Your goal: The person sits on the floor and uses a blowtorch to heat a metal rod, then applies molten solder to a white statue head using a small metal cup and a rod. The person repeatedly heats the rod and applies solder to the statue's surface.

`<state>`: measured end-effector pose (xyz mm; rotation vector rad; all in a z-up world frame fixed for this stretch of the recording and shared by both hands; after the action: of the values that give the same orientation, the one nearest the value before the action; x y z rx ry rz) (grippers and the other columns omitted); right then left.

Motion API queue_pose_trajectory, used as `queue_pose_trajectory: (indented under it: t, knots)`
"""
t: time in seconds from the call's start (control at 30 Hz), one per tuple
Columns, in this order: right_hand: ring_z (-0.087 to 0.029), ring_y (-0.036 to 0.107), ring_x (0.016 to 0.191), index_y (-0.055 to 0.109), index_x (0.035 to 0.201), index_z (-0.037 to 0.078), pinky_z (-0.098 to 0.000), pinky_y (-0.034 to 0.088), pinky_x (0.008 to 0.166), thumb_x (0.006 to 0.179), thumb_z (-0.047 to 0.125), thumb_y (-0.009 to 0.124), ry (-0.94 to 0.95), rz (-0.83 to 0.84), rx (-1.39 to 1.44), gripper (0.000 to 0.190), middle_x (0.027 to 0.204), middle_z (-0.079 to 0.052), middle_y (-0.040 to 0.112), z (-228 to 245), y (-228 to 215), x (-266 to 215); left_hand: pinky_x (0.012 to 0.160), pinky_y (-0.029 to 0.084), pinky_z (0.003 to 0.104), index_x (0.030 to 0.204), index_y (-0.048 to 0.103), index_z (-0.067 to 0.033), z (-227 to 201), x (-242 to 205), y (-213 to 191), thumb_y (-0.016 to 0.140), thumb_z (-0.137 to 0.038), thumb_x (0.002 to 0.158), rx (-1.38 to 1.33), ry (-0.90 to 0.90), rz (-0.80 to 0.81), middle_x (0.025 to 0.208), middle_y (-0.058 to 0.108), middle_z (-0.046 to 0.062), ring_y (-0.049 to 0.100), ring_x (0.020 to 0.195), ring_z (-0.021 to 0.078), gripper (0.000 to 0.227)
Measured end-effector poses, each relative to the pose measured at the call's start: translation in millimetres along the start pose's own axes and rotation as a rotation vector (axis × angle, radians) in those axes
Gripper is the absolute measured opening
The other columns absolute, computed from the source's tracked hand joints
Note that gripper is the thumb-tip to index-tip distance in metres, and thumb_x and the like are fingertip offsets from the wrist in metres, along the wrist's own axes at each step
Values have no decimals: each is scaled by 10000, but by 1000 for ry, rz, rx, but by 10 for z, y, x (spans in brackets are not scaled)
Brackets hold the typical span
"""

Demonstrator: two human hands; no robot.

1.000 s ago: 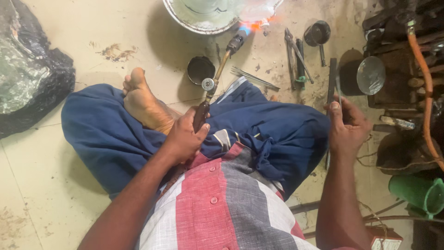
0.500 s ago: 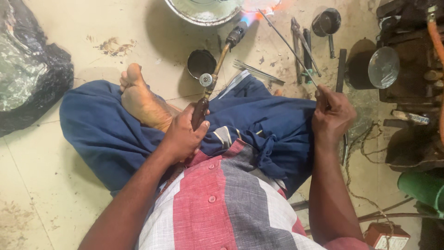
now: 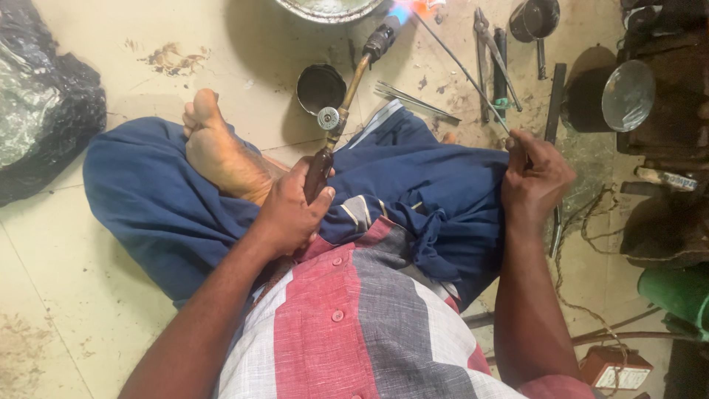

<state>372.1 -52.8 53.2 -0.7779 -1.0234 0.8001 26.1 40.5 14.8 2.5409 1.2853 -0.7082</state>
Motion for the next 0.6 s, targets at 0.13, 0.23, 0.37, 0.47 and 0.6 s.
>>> queue_pose_trajectory:
  t: [0.13, 0.23, 0.37, 0.47, 0.6]
  knots:
    - [-228, 768, 940, 791, 1095, 49, -323, 593, 809, 973, -36, 789, -14, -4, -32, 148, 1057, -136, 775, -10, 8, 7, 405, 471, 321, 1181, 565, -51, 15, -1, 13, 627, -138, 931, -13, -60, 13, 630, 588, 40, 552, 402, 119, 272]
    - [-217, 752, 846, 797, 1136, 33, -320, 570, 733, 1022, -30, 795, 28, -2, 22, 131, 1002, -150, 773, -17, 19, 9, 400, 474, 323, 1177, 565, -50, 32, 2, 14, 630, -139, 928, -22, -68, 11, 630, 590, 38, 555, 399, 119, 273]
    - [-208, 748, 834, 802, 1130, 37, -318, 570, 725, 988, -27, 805, 78, 12, 18, 156, 995, -149, 774, -49, 34, 17, 439, 500, 294, 1180, 573, -45, 3, 21, 4, 645, -132, 941, 24, 54, -10, 646, 602, 23, 576, 422, 102, 265]
    - [-187, 752, 843, 806, 1140, 58, -301, 577, 721, 1001, -18, 805, 49, 14, -11, 159, 1005, -127, 779, -67, 47, 21, 402, 480, 312, 1177, 564, -52, 36, 13, 11, 634, -137, 930, -16, -38, 14, 614, 587, 30, 561, 396, 112, 270]
    - [-165, 722, 761, 814, 1129, 76, -293, 546, 643, 995, 7, 824, 71, 26, -51, 151, 941, -104, 776, -119, 80, 18, 398, 475, 315, 1178, 564, -49, 19, 11, 7, 632, -138, 929, -21, -52, 18, 610, 587, 33, 557, 392, 114, 272]
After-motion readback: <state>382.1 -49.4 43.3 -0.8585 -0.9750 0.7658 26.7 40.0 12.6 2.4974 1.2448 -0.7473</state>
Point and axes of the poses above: each hand's wrist, its own x-axis towards the middle knuckle, its own y-axis out of the palm, z = x × y, the point moved 4 cm from there along x, towards the middle knuckle
